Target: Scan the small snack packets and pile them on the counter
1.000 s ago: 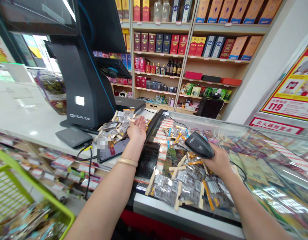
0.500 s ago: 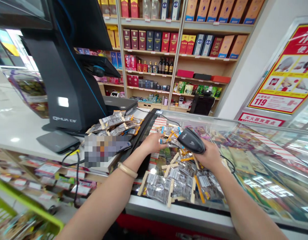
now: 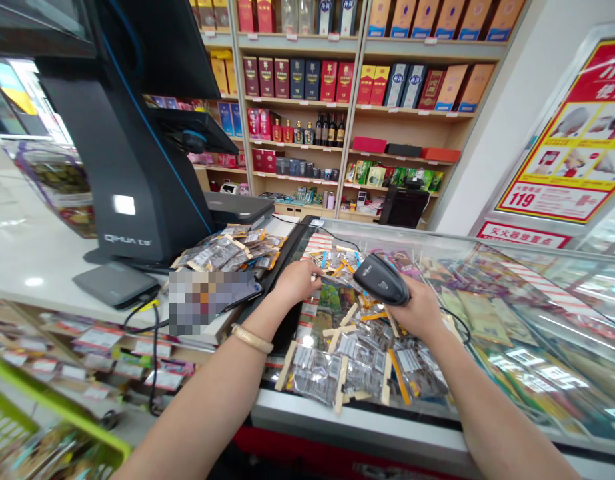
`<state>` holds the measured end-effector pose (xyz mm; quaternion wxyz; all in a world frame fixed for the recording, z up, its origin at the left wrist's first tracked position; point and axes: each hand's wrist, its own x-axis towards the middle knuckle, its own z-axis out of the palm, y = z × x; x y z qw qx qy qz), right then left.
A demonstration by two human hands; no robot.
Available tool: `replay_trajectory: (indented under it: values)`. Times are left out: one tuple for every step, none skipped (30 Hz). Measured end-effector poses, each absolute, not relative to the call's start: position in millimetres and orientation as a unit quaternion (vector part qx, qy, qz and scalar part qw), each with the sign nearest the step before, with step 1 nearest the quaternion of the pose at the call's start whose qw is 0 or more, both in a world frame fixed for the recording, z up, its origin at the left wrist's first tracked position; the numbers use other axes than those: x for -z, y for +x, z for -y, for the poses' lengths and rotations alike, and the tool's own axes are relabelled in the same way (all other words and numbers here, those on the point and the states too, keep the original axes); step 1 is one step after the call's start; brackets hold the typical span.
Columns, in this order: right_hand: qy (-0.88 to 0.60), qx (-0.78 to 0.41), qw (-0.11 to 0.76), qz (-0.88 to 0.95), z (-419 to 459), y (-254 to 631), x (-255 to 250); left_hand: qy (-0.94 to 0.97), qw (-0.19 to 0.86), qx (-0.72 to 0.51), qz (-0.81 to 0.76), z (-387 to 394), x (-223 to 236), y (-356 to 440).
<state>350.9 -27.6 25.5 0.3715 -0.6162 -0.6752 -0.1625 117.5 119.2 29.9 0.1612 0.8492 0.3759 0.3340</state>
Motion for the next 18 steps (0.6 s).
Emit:
replay_trajectory:
  values:
    - [-0.615,0.164,0.371,0.677,27.3,351.2,-25.1,0.835,0.158,-0.360,-0.386,-120.3,-31.7,115.8]
    - [-0.613,0.164,0.371,0.678,27.0,351.4,-24.7,0.820,0.158,-0.384,-0.393,-121.6,-33.2,114.4]
    - [-0.612,0.165,0.373,0.678,26.8,351.7,-24.4,0.804,0.167,-0.409,-0.397,-122.9,-34.6,113.5]
    - [-0.611,0.165,0.374,0.678,26.6,351.9,-24.3,0.787,0.182,-0.434,-0.398,-124.0,-36.0,112.9]
    - [-0.611,0.167,0.377,0.676,26.4,352.0,-24.2,0.767,0.202,-0.460,-0.398,-124.7,-37.4,112.8]
    - [-0.612,0.169,0.378,0.674,26.4,352.2,-24.2,0.747,0.221,-0.487,-0.395,-124.9,-39.1,113.0]
    - [-0.612,0.172,0.380,0.672,26.4,352.4,-24.3,0.728,0.236,-0.514,-0.387,-124.6,-41.0,113.3]
    - [-0.613,0.173,0.381,0.670,26.4,352.5,-24.6,0.712,0.248,-0.542,-0.372,-123.6,-43.2,113.7]
    - [-0.613,0.172,0.382,0.670,26.5,352.7,-24.9,0.698,0.257,-0.570,-0.350,-122.1,-45.7,114.0]
    - [-0.613,0.170,0.383,0.669,26.6,352.8,-25.2,0.685,0.266,-0.594,-0.327,-120.0,-48.3,114.1]
    - [-0.614,0.168,0.383,0.669,26.7,352.8,-25.6,0.673,0.279,-0.614,-0.304,-117.7,-51.0,114.0]
    - [-0.615,0.165,0.384,0.669,26.8,352.8,-26.0,0.664,0.291,-0.626,-0.287,-115.1,-53.6,113.8]
    - [-0.615,0.162,0.385,0.669,27.0,352.6,-26.5,0.658,0.301,-0.632,-0.277,-112.5,-55.9,113.5]
    - [-0.615,0.160,0.385,0.670,27.0,352.3,-26.8,0.656,0.305,-0.635,-0.272,-110.0,-58.1,113.1]
    - [-0.615,0.157,0.385,0.670,27.1,352.0,-27.2,0.656,0.307,-0.634,-0.269,-107.6,-59.9,112.9]
    - [-0.615,0.154,0.383,0.671,27.1,351.7,-27.5,0.656,0.311,-0.633,-0.268,-105.5,-61.5,112.9]
    - [-0.617,0.150,0.380,0.673,27.1,351.4,-27.8,0.654,0.318,-0.633,-0.266,-103.8,-62.7,112.9]
    - [-0.618,0.146,0.376,0.675,27.0,351.1,-27.9,0.649,0.329,-0.633,-0.265,-102.4,-63.7,113.1]
